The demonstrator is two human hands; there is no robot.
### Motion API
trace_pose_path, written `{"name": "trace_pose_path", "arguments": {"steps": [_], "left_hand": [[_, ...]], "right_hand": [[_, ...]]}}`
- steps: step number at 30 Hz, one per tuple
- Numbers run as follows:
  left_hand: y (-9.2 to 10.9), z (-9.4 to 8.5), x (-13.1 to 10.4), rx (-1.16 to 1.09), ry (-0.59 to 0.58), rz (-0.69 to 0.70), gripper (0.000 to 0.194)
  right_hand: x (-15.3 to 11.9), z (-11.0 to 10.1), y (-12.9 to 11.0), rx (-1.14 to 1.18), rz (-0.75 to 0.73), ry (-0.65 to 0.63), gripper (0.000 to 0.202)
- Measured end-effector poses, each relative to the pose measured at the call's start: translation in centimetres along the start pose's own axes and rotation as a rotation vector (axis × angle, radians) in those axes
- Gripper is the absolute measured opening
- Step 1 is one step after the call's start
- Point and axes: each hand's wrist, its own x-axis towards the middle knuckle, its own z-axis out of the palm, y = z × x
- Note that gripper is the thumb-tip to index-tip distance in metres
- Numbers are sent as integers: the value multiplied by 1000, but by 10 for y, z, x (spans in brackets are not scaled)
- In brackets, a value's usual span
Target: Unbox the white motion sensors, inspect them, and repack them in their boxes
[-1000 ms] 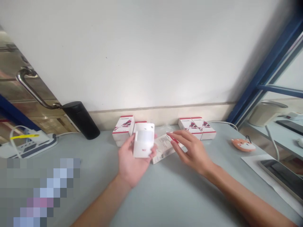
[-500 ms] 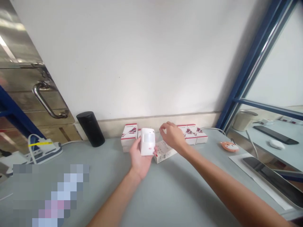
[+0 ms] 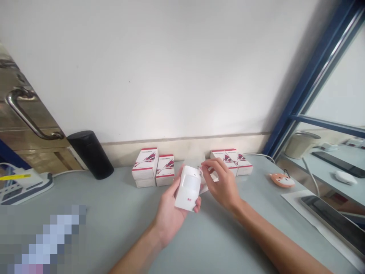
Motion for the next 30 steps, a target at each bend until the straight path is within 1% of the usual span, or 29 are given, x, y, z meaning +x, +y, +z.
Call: {"name": "trace_pose_path", "arguments": {"steps": [3, 5, 9, 12, 15, 17, 19, 22, 24, 27, 30], "left_hand": [[1, 0, -1, 38, 11, 45, 59], [1, 2, -3, 57, 23, 83, 57], [3, 7, -6, 100, 10, 97, 40], [5, 8, -5, 119, 0, 86, 36], [5, 5, -4, 118, -10, 111, 37], [4, 3, -4, 136, -29, 132, 45], [3, 1, -3, 183, -39, 148, 51], [2, -1, -3, 256, -50, 161, 46], [2, -3, -2, 249, -72, 149, 41], [4, -3, -1, 205, -96, 114, 37], [8, -4, 0, 187, -107, 79, 43]], "right_hand": [[-4, 2, -5, -12, -94, -16, 13], [-5, 2, -8, -3, -144, -23, 16], [-5, -1, -10, 26, -213, 1, 21], [-5, -2, -11, 31, -230, 6, 24], [-4, -3, -14, 19, -235, 26, 25], [-4, -4, -17, 8, -231, 46, 26], [-4, -5, -21, 7, -196, 49, 24], [-3, -7, -26, 12, -113, 30, 19], [-3, -8, -27, 28, -86, 21, 17], [-3, -7, -27, 56, -102, 4, 18], [-5, -6, -24, 63, -111, -15, 18]]}}
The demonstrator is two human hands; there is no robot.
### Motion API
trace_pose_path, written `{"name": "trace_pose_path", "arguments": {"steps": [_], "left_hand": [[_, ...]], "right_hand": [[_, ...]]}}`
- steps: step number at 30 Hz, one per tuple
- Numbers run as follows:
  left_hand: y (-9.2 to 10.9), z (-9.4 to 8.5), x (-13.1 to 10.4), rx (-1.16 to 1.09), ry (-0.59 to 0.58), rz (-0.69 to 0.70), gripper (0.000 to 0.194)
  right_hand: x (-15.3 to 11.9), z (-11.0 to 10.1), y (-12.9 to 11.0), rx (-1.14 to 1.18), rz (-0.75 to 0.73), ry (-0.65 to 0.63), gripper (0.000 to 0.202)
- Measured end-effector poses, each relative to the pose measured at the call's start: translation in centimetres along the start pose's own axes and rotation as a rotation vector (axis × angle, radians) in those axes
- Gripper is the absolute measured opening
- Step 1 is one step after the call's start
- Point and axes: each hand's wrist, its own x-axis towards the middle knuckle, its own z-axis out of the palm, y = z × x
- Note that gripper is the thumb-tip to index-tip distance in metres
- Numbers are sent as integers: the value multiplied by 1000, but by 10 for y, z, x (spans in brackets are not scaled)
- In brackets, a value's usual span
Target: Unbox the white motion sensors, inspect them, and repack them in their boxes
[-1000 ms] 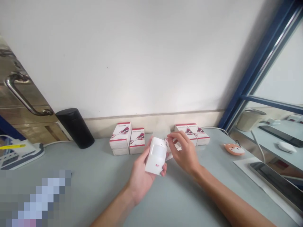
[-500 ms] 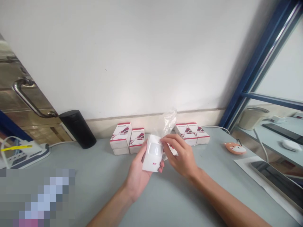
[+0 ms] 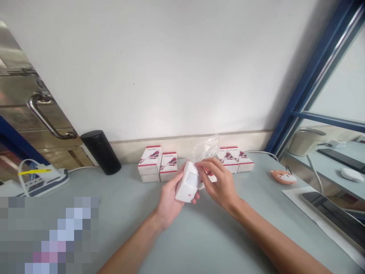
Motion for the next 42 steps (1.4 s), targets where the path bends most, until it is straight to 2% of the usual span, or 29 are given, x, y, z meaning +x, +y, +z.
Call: {"name": "trace_pose_path", "arguments": {"steps": [3, 6, 12, 19, 23, 27, 32, 35, 38, 40, 42], "left_hand": [[3, -2, 0, -7, -42, -14, 60], [4, -4, 0, 18, -79, -16, 63], [3, -4, -3, 95, -3, 48, 72], [3, -2, 0, 62, -6, 49, 53], [4, -2, 1, -3, 16, 94, 47], [4, -2, 1, -5, 29, 131, 42], [4, -1, 1, -15, 80, 143, 40], [5, -3, 1, -40, 121, 157, 40], [6, -4, 2, -72, 141, 186, 38], [7, -3, 3, -61, 154, 186, 39], [8, -2, 2, -12, 150, 185, 42]], "right_hand": [[-1, 0, 3, -2, 13, -9, 18], [0, -1, 6, -8, -12, -3, 18], [6, -7, 5, 1, -101, -27, 20], [7, -11, 8, -28, -128, -81, 28], [6, -6, 11, -46, -44, -58, 29], [1, 3, 13, 38, 29, -30, 28], [-7, 9, 5, -3, -56, 17, 30], [-7, 6, -4, 72, -65, -46, 29], [-4, 3, -13, 298, 122, -131, 16], [-1, 3, -16, 482, 383, -105, 12], [2, 5, -18, 640, 655, -86, 28]]}}
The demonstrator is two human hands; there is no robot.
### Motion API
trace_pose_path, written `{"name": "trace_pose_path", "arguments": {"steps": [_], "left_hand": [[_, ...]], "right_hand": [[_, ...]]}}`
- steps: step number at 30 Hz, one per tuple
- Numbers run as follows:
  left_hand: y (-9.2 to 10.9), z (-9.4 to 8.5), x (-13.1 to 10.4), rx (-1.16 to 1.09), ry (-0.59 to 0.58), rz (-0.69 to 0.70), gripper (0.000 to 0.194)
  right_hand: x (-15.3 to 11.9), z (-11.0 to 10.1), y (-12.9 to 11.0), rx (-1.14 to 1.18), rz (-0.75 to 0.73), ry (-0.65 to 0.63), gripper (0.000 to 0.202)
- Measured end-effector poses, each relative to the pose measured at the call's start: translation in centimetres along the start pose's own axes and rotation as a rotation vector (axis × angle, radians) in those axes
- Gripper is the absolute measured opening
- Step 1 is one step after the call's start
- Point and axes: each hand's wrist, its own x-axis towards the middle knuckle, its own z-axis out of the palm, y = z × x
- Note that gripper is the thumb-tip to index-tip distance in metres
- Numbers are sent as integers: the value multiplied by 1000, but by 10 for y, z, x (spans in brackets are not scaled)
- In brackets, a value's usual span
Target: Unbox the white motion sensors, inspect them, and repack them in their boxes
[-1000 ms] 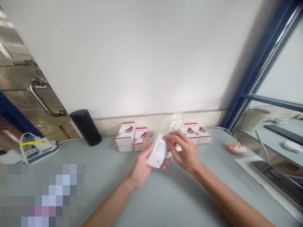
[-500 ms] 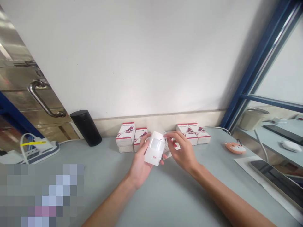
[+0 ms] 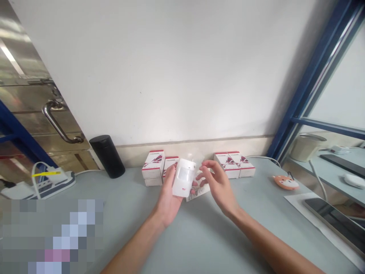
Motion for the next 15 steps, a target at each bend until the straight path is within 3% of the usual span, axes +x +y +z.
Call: {"name": "trace_pose_path", "arguments": {"steps": [3, 5, 12, 15], "left_hand": [[-1, 3, -4, 96, -59, 17, 44], [-4, 6, -6, 136, -86, 23, 42], [-26, 15, -18, 378, -72, 161, 41], [-33, 15, -22, 505, -155, 234, 38]], "right_hand": [[3, 0, -2, 170, 278, -151, 47], [4, -6, -6, 210, 336, -292, 53], [13, -47, -30, -43, 187, -533, 50], [8, -64, -25, -71, 172, -575, 54]]}}
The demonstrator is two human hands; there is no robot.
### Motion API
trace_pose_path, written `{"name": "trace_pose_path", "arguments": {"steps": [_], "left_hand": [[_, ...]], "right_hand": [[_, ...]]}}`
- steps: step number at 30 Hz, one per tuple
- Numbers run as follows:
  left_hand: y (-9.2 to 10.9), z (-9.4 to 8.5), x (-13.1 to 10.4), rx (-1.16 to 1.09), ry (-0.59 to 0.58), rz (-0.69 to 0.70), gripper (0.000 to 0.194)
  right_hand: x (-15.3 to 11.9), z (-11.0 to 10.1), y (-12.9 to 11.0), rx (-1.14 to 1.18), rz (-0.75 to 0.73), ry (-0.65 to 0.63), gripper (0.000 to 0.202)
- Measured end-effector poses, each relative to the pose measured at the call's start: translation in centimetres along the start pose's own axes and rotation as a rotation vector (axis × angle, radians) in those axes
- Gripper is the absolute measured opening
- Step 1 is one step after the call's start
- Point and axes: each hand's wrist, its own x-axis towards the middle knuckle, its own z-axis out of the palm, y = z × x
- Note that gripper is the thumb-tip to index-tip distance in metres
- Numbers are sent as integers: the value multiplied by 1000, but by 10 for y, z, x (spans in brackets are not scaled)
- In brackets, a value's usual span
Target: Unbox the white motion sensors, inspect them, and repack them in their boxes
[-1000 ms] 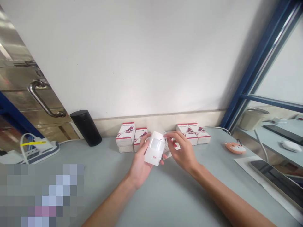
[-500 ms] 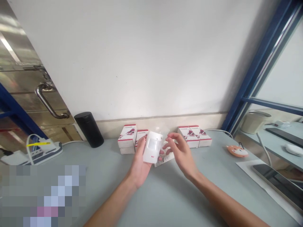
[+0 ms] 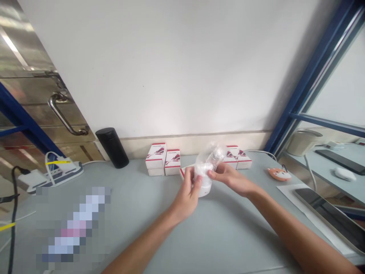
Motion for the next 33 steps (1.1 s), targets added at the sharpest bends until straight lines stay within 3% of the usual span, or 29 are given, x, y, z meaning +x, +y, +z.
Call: {"name": "trace_pose_path", "arguments": {"steps": [4, 10, 17, 20, 23, 27, 31, 33], "left_hand": [[-7, -1, -2, 138, -163, 1, 31], [-12, -5, -1, 184, -53, 95, 51], [-20, -3, 4, 252, -173, -33, 37], [-26, -5, 5, 310, -210, -49, 32], [-30, -5, 3, 356, -184, -92, 39], [-32, 1, 2, 154, -121, -52, 70], [-30, 3, 4, 2, -149, -110, 60], [-28, 3, 4, 0, -172, -151, 61]], "right_hand": [[-17, -7, 16, 7, -5, 60, 57], [-24, -21, 19, -173, 16, 105, 47], [-30, -36, 19, -485, -6, -69, 39], [-30, -42, 14, -503, -28, -56, 48], [-29, -44, 13, -498, -22, -34, 35], [-26, -40, 24, -463, 8, -120, 30], [-24, -33, 31, -535, -25, -149, 37], [-30, -30, 28, -631, -61, -101, 39]]}}
